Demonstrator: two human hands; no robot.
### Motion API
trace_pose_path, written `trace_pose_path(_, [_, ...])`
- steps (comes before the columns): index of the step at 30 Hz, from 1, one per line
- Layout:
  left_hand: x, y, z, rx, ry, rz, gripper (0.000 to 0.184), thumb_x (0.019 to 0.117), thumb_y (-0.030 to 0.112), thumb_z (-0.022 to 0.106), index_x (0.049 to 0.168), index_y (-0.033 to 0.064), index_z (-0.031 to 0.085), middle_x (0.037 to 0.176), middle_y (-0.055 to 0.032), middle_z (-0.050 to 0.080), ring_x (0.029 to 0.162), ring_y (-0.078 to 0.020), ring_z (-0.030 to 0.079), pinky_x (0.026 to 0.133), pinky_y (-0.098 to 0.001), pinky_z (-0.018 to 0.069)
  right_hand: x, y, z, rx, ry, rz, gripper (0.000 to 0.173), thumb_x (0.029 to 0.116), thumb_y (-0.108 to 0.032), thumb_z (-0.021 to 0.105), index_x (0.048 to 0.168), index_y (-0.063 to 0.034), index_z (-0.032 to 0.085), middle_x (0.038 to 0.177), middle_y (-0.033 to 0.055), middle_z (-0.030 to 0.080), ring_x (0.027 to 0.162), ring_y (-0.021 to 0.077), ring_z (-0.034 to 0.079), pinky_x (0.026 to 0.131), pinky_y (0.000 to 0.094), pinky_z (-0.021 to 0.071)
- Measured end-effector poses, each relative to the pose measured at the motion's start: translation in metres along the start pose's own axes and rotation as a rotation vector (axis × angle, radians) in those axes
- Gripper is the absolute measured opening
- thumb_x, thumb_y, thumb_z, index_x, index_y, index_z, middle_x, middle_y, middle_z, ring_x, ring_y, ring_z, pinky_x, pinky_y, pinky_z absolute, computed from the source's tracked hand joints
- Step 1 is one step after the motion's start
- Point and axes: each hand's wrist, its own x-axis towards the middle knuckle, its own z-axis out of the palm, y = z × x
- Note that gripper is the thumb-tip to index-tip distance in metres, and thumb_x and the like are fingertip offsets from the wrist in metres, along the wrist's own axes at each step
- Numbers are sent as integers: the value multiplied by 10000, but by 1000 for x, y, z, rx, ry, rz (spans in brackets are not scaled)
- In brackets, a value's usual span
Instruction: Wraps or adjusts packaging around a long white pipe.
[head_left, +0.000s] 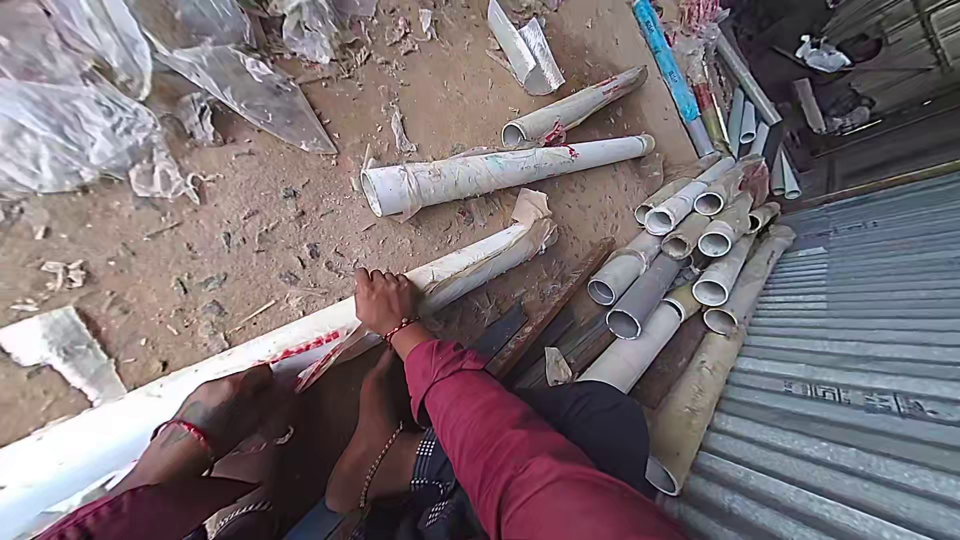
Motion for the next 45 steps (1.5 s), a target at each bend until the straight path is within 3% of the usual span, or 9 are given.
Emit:
trace_pose_path(7, [-2,11,-13,127,-139,-185,435,1133,219,389,1139,-121,660,1199,-323,683,1245,-455,629,1063,-564,466,-3,-4,-5,-32,-48,29,374,1067,-150,446,1390,-67,615,1246,179,710,1167,323,676,1000,487,497])
trace_pose_path(16, [22,-45,17,-4,43,71,300,1064,168,577,963,-80,710,944,-289,733,998,-479,717,899,-622,524,-28,-3,3,21,48,115,399,1041,-133,469,1400,-50,622,1230,195,716,1131,336,687,968,489,506])
trace_pose_path(18, [28,-57,24,-17,172,224,308,1010,153,619,821,-83,675,768,-283,687,780,-480,705,705,-650,528,-33,-4,8,31,85,163,393,1030,-135,487,1384,-50,636,1210,189,724,1106,332,697,952,488,514])
trace_pose_path(22, [25,-18,-2,120,-135,96,323,1076,187,555,1041,-106,685,1061,-295,716,1125,-460,677,988,-581,496,-29,-6,15,24,121,203,386,1021,-130,497,1367,-41,645,1168,187,737,1073,333,708,931,488,518])
trace_pose_path(25, [12,-3,13,143,53,233,281,1009,133,622,876,-104,697,867,-287,713,901,-474,722,802,-622,548,-31,-5,22,34,164,202,346,1018,-121,509,1305,-18,673,1143,209,735,1066,360,708,936,504,519])
trace_pose_path(28, [-9,41,-10,168,-130,124,337,1083,124,482,1085,-164,656,1122,-350,680,1142,-499,652,995,-607,470,-32,-5,27,78,236,169,308,1017,-108,528,1248,39,669,1098,257,721,1035,416,702,903,553,517])
trace_pose_path(33, [-27,9,2,114,128,88,435,1106,220,417,1084,-137,665,1073,-340,697,1039,-515,694,880,-653,520,-32,4,35,42,260,85,330,1038,-139,474,1240,67,633,1111,290,694,1015,456,689,836,604,506])
trace_pose_path(40, [-21,12,-12,118,100,-174,543,1040,491,565,1289,11,614,1119,-253,697,1058,-451,686,884,-645,516,-27,1,33,38,240,140,316,1060,-145,426,1193,63,623,1065,280,700,1010,449,695,833,589,507])
trace_pose_path(45, [10,21,-15,246,-24,-34,324,1099,256,483,1190,15,679,1074,-237,721,1046,-441,696,885,-641,519,-24,3,38,20,315,128,297,1035,-127,455,1132,68,657,996,266,716,945,431,714,796,569,512])
